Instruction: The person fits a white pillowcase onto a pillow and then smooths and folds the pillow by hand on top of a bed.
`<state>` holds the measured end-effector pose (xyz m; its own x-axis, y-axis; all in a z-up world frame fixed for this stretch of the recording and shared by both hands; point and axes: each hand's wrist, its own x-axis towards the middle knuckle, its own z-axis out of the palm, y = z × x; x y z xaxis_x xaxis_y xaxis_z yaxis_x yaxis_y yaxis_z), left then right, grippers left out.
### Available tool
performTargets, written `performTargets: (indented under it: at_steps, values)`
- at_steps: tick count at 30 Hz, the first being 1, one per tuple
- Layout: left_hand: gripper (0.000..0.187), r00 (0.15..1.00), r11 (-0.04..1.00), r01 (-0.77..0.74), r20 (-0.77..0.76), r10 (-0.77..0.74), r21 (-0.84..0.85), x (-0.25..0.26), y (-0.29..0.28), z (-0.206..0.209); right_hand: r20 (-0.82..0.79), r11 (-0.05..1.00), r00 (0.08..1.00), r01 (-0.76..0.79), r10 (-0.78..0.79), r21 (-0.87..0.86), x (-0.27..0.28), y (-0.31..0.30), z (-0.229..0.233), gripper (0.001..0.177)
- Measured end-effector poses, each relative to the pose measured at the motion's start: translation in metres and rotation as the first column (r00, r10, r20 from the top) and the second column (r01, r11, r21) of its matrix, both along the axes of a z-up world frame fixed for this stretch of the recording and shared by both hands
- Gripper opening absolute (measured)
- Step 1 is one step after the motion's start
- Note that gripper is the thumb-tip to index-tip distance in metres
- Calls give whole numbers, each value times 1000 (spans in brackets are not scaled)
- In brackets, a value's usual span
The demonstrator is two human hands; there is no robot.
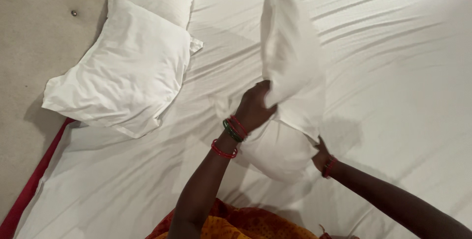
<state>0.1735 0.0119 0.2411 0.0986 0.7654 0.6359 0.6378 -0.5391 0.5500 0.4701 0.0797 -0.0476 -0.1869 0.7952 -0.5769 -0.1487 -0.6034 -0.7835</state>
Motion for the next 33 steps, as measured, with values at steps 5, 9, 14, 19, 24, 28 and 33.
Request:
performTargets:
  at_steps: [5, 9, 14, 19, 24, 28, 33]
  values:
    - [39, 715, 979, 197, -691, -104, 57, 24, -27, 32, 283, 908, 873, -418, 398, 12, -61, 18, -9, 60]
    - [53, 705, 938, 279, -707, -56, 205, 12, -34, -19, 663, 494, 346, -869, 664, -42, -86, -13, 32, 54]
    - [49, 637, 911, 402, -744, -204, 94, -17, -36, -134, 670, -205, -103, -976, 735, 74, -87, -105, 155, 47]
    - [59, 597, 921, 388, -749, -287, -43, -45, -110, -192, 725, -147, 151, -932, 672, 330, -83, -113, 215, 29]
    - [56, 614, 899, 309, -658, -437, -309, -34, -129, -178, 933, -166, 359, -920, 6, 355, -61, -65, 214, 32]
    - [19, 496, 810, 83, -681, -539, -581, 21, -94, -133, 906, 42, 352, -928, -236, 371, -43, -24, 190, 61]
    - [47, 953, 993, -10, -300, -25, -114, 104, -24, -116, 897, 240, 257, -903, -360, 355, -18, 19, 154, 85]
